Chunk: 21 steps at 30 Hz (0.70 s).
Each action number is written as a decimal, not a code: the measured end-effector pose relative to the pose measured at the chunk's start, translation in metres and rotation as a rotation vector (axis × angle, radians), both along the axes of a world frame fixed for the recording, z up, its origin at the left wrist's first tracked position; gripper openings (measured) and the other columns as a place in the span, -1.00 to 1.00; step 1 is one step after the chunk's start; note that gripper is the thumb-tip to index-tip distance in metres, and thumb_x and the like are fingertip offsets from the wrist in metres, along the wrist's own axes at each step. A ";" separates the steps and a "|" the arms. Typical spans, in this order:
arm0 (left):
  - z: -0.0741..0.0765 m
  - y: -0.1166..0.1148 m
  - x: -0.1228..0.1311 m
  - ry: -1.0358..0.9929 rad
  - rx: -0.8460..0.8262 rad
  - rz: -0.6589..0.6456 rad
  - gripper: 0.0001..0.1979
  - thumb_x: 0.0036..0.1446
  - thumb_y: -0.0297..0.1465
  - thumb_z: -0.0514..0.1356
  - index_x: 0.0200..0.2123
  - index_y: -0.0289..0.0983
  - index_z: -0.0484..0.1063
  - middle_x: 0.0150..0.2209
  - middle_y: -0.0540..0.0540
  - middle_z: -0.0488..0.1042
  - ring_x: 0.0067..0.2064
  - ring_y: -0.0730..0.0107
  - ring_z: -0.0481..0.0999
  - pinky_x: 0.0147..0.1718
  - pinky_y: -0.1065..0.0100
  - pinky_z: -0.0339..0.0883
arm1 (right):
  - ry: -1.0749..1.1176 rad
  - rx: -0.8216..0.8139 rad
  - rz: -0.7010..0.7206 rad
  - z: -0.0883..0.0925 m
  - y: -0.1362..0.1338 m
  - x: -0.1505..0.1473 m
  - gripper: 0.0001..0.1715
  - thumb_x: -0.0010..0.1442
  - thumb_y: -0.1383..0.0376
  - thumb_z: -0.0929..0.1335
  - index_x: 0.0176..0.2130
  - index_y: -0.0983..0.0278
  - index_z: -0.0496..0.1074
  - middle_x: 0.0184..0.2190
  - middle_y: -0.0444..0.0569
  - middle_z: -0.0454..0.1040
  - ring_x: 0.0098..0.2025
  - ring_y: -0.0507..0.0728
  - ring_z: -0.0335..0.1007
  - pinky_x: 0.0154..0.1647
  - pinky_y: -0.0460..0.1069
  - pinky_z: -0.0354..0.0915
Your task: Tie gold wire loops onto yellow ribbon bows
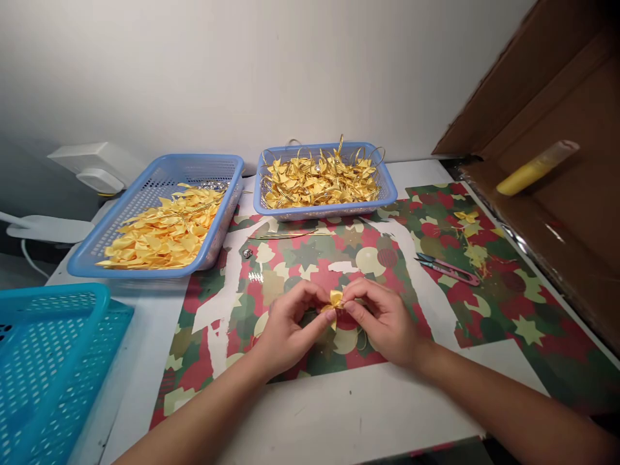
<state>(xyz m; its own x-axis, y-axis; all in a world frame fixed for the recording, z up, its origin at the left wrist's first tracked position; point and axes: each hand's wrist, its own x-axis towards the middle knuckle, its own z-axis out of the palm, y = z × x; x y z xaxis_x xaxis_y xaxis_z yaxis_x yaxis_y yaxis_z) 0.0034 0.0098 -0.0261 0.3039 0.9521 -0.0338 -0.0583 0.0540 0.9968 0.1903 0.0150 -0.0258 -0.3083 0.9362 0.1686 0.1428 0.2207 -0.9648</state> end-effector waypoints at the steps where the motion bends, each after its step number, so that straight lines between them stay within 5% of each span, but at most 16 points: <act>1: 0.000 0.000 0.000 -0.028 -0.022 -0.005 -0.88 0.15 -0.40 0.29 -0.32 -0.25 0.38 -0.35 -0.02 0.42 -0.32 0.47 0.42 -0.33 0.45 0.37 | 0.006 -0.015 0.005 0.000 0.001 0.000 -0.82 0.32 0.26 0.28 -0.33 0.24 0.38 -0.39 -0.06 0.44 -0.34 0.05 0.36 -0.35 -0.06 0.30; 6: -0.002 0.004 -0.002 -0.191 -0.223 0.012 -0.87 0.01 -0.36 0.40 -0.42 -0.26 0.53 -0.41 -0.03 0.51 -0.38 0.48 0.44 -0.40 0.48 0.37 | -0.005 -0.055 -0.038 0.001 0.002 0.004 -0.83 0.33 0.25 0.25 -0.30 0.23 0.34 -0.46 -0.11 0.39 -0.43 0.02 0.32 -0.46 -0.09 0.25; 14: 0.000 0.007 -0.002 -0.383 -0.512 0.085 -0.68 -0.21 -0.31 0.52 -0.29 -0.15 0.66 -0.43 0.00 0.56 -0.40 0.57 0.45 -0.33 0.51 0.38 | -0.193 0.417 0.068 0.004 -0.003 0.002 -0.82 0.29 0.44 0.20 -0.31 0.22 0.29 -0.52 -0.12 0.40 -0.51 0.00 0.28 -0.51 -0.09 0.22; 21: 0.002 0.008 -0.001 -0.505 -0.530 0.005 -0.70 -0.17 -0.37 0.51 -0.27 -0.16 0.66 -0.43 0.02 0.56 -0.42 0.64 0.45 -0.35 0.60 0.35 | -0.238 0.355 0.048 0.001 -0.003 0.001 -0.81 0.29 0.43 0.19 -0.34 0.22 0.28 -0.53 -0.13 0.38 -0.53 0.00 0.25 -0.52 -0.09 0.20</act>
<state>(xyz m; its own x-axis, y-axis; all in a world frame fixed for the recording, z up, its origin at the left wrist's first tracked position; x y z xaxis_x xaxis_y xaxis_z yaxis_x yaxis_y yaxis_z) 0.0028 0.0183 -0.0241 0.3999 0.8480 -0.3477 -0.5052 0.5205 0.6883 0.1915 0.0121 -0.0252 -0.4191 0.8169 0.3963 0.3341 0.5446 -0.7692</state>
